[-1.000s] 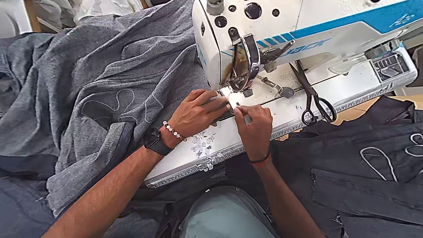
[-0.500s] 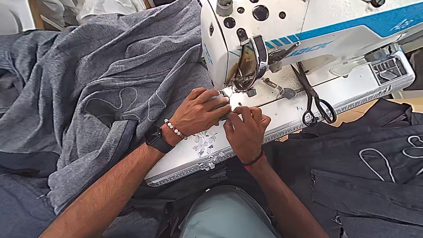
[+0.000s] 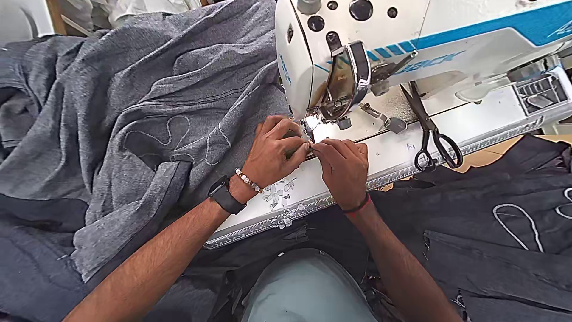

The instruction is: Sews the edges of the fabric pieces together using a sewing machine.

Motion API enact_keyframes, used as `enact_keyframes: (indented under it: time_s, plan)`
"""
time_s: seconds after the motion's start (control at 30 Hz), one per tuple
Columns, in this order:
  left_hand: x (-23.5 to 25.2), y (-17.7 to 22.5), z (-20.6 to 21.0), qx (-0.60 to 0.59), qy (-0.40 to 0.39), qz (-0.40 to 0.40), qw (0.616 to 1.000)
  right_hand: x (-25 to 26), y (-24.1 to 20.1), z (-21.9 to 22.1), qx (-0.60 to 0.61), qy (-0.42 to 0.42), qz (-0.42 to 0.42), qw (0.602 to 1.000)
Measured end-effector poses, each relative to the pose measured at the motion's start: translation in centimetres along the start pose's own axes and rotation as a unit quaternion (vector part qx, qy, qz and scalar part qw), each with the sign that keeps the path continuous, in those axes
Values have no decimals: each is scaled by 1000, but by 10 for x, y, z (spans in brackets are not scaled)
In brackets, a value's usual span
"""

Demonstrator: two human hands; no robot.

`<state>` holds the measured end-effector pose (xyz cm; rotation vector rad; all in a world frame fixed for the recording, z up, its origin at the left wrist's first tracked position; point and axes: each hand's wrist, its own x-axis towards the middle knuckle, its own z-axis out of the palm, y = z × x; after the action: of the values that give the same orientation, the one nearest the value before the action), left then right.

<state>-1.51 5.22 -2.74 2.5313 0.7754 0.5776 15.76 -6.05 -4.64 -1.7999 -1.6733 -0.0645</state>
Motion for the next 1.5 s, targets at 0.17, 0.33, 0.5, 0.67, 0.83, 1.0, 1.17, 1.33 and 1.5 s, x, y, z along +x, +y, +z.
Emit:
enact_keyframes:
  time_s: [0.17, 0.33, 0.5, 0.67, 0.83, 1.0, 1.17, 1.33, 1.5]
  plan:
    - [0, -5, -2, 92, 7, 7, 996, -6, 1, 1, -15, 0, -9, 1000]
    - [1, -6, -1, 155, -1, 19, 988, -4, 2, 0, -7, -10, -10, 1000]
    - [-1, -3, 1, 207, -12, 2, 978, 0, 6, 0, 21, -47, -23, 998]
    - [-4, -6, -2, 175, 0, 21, 984, 23, 9, -20, -37, -126, -130, 983]
    - [-4, -14, -1, 156, -4, 46, 987, 39, 7, -32, -77, -158, -202, 963]
    - [1, -24, -4, 171, 26, 66, 983, 42, 11, -9, -88, -118, -171, 974]
    - [3, -28, -7, 162, 27, 82, 983, 39, 15, 1, -66, -88, -125, 986]
    - [3, -36, -8, 147, 0, 108, 983, 31, 13, -9, -59, -110, -71, 990]
    - [10, -45, -13, 146, 11, 132, 980, 46, 14, -12, -106, -172, -72, 977]
